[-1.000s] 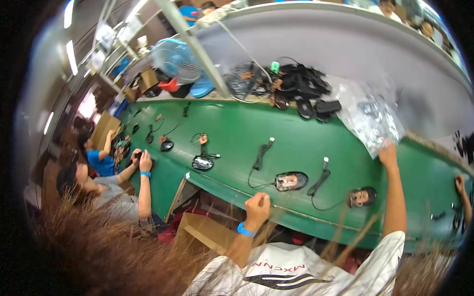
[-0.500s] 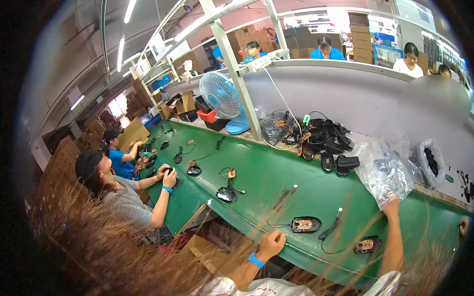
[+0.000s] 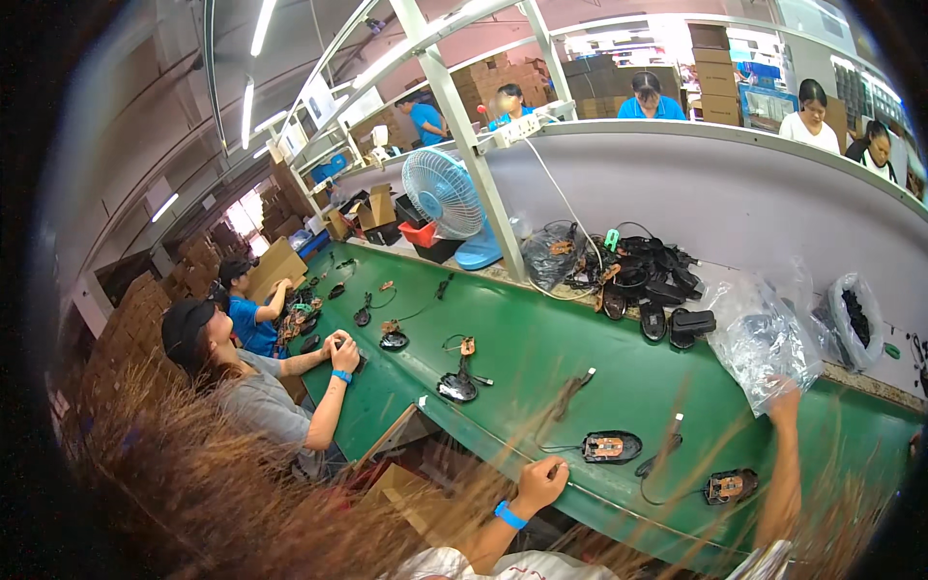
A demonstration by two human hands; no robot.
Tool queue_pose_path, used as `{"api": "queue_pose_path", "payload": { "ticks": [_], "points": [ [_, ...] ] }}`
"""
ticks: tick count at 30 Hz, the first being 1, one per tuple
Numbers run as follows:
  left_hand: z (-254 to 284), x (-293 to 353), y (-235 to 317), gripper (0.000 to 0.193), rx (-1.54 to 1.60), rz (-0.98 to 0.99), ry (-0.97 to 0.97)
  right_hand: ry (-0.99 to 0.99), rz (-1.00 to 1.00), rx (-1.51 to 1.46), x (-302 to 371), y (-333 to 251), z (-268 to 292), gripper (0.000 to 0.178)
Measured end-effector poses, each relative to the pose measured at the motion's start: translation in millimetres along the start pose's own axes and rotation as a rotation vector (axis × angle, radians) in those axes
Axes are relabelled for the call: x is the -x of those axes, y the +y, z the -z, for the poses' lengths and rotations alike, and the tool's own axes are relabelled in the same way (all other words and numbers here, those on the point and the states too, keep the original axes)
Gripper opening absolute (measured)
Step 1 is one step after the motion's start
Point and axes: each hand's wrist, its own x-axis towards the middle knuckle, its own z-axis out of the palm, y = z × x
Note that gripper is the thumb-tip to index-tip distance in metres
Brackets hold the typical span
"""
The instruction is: The person assembles computer mice along a conveyor belt by placing circuit boards with attached cables into mouse bottom shells by hand.
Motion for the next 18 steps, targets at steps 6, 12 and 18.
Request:
{"api": "queue_pose_path", "payload": {
  "ticks": [6, 12, 18],
  "points": [
    [-9, -1, -17, 0.008, -0.002, -0.025, -0.037, 0.069, -0.356, -0.276, -16, 86, 87, 0.033],
    [-1, 0, -13, 0.011, -0.029, 0.004, -0.073, 0.36, -0.156, -0.543, 7, -16, 128, 0.025],
    [0, -3, -8, 0.012, -0.01, 0.06, -0.102, -0.07, 0.081, -0.281, 94, -235, 73, 0.014]
  ]
}}
